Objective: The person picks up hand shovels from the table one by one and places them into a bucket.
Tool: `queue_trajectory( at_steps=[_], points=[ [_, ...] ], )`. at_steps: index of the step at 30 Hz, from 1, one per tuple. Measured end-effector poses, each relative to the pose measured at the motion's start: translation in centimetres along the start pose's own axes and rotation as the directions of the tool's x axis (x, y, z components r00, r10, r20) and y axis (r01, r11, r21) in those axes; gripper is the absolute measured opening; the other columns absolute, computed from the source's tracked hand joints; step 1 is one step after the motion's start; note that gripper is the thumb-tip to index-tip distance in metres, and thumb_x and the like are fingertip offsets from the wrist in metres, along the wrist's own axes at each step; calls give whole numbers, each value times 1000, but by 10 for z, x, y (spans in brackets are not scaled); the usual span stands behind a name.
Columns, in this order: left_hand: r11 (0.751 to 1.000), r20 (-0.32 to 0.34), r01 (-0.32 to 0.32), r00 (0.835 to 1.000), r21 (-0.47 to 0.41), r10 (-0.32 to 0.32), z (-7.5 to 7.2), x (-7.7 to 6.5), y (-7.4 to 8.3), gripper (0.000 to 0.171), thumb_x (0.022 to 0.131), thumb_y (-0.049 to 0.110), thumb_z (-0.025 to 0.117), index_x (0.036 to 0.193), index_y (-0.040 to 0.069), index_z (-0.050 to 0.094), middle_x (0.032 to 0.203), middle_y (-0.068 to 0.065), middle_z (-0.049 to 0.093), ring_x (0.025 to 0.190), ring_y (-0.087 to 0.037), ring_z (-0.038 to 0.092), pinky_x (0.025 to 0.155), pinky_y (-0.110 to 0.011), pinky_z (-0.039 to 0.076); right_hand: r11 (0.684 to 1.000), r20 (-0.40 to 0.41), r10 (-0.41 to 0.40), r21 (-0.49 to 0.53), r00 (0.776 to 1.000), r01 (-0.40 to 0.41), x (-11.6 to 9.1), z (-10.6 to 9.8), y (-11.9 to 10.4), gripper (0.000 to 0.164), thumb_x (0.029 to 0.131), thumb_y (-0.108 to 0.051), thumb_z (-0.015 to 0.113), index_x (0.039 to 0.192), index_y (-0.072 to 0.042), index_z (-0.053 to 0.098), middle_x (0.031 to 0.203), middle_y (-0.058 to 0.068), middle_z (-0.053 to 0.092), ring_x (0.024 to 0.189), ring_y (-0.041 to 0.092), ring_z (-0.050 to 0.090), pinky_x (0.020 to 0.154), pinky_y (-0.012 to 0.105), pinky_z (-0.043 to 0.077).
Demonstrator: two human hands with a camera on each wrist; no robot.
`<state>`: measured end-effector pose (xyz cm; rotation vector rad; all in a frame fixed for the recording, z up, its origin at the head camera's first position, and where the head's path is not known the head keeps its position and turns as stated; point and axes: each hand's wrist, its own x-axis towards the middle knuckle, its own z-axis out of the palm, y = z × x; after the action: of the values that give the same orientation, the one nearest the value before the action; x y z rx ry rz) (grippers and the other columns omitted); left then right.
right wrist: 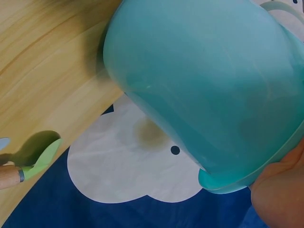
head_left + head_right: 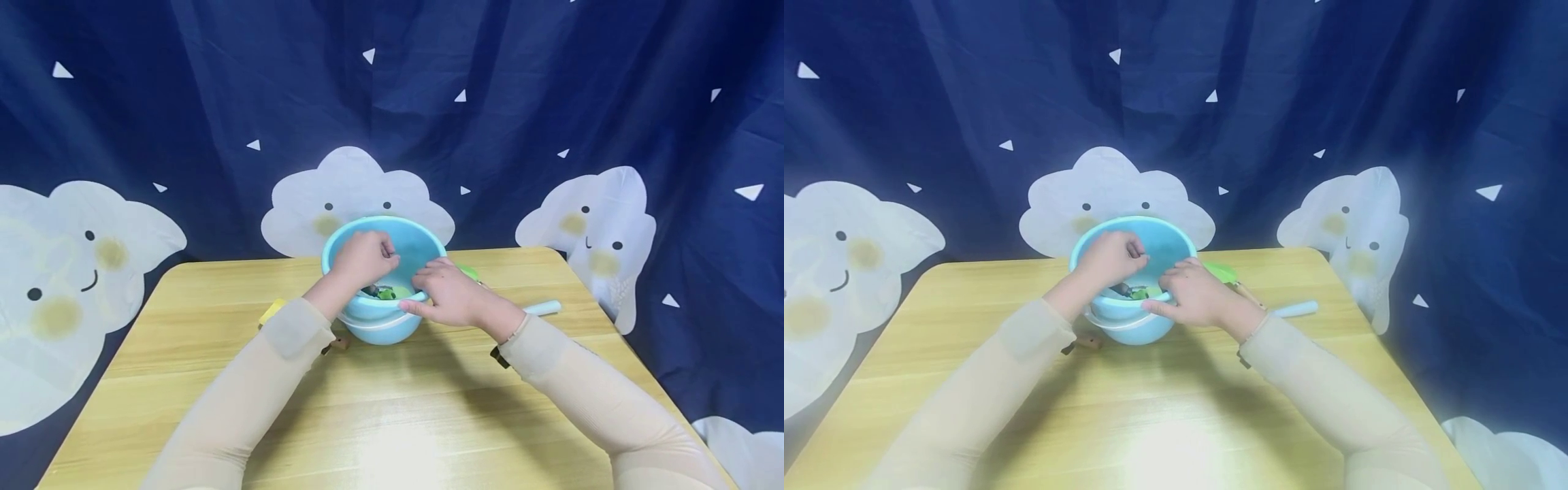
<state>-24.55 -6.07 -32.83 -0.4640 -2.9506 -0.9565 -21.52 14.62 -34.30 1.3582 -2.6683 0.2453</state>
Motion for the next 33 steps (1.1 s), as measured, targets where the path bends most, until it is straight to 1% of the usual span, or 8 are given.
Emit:
queue_trajectory(
  at_steps=[1, 3, 8, 12, 17, 23, 27, 33],
  points=[
    [1000, -4, 5, 1000, -13, -5, -2, -1, 0, 16, 93, 26, 70, 98, 11, 66, 91, -1, 68, 55, -20, 68, 54, -29, 54, 1000, 1, -1, -1, 1000, 1, 0, 0, 0, 51, 100, -61, 42, 71, -18, 47, 67, -7, 42, 69, 14, 39, 89, 38, 37],
    [1000, -31, 0, 1000, 2, 0, -5, -4, -1, 16, 94, 28, 69, 99, 13, 66, 92, 0, 67, 60, -19, 69, 57, -31, 55, 1000, 1, 1, 4, 1000, -1, 0, 0, -1, 52, 100, -61, 42, 70, -18, 46, 66, -7, 41, 68, 14, 39, 88, 38, 36],
    [991, -146, -23, 988, 133, 43, -15, -10, -6, 23, 92, 35, 69, 105, 16, 70, 100, 3, 71, 89, -18, 66, 77, -40, 52, 1000, 5, 13, -2, 1000, -13, -1, -2, -1, 46, 98, -54, 51, 69, -18, 45, 65, -6, 40, 67, 15, 38, 87, 38, 36],
    [989, -195, -25, 979, 144, 53, -24, -15, -12, 31, 92, 37, 69, 113, 15, 69, 111, 0, 71, 100, -24, 66, 80, -44, 52, 1000, 15, 17, -7, 1000, -17, 0, -3, -1, 45, 98, -53, 51, 71, -18, 47, 66, -7, 41, 69, 15, 39, 89, 39, 36],
    [988, -249, -24, 966, 151, 62, -37, -25, -21, 34, 92, 34, 66, 120, 15, 67, 119, -1, 68, 108, -24, 63, 85, -45, 51, 1000, 24, 19, -3, 1000, -19, 0, -2, -1, 47, 99, -57, 47, 72, -19, 48, 67, -6, 42, 70, 15, 40, 90, 39, 35],
    [986, -309, -27, 948, 167, 78, -51, -38, -35, 34, 94, 31, 63, 121, 11, 66, 123, -4, 66, 110, -27, 62, 90, -48, 49, 1000, 18, 19, -4, 1000, -19, 0, -3, -2, 47, 99, -56, 49, 71, -19, 47, 66, -6, 41, 70, 15, 39, 91, 40, 36],
    [978, -333, -43, 936, 206, 111, -54, -45, -48, 31, 93, 29, 61, 117, 10, 67, 119, -5, 67, 105, -28, 62, 85, -49, 50, 1000, 16, 20, -11, 1000, -19, 0, -4, -2, 45, 98, -54, 51, 71, -18, 46, 66, -6, 40, 69, 16, 38, 89, 40, 36],
    [969, -362, -22, 925, 248, 114, -57, -55, -64, 30, 93, 29, 60, 113, 9, 68, 115, -5, 68, 103, -32, 64, 77, -52, 52, 1000, 21, 24, -8, 999, -23, 0, -3, -2, 47, 98, -55, 50, 71, -18, 47, 66, -6, 40, 70, 16, 38, 90, 39, 36]
  ],
)
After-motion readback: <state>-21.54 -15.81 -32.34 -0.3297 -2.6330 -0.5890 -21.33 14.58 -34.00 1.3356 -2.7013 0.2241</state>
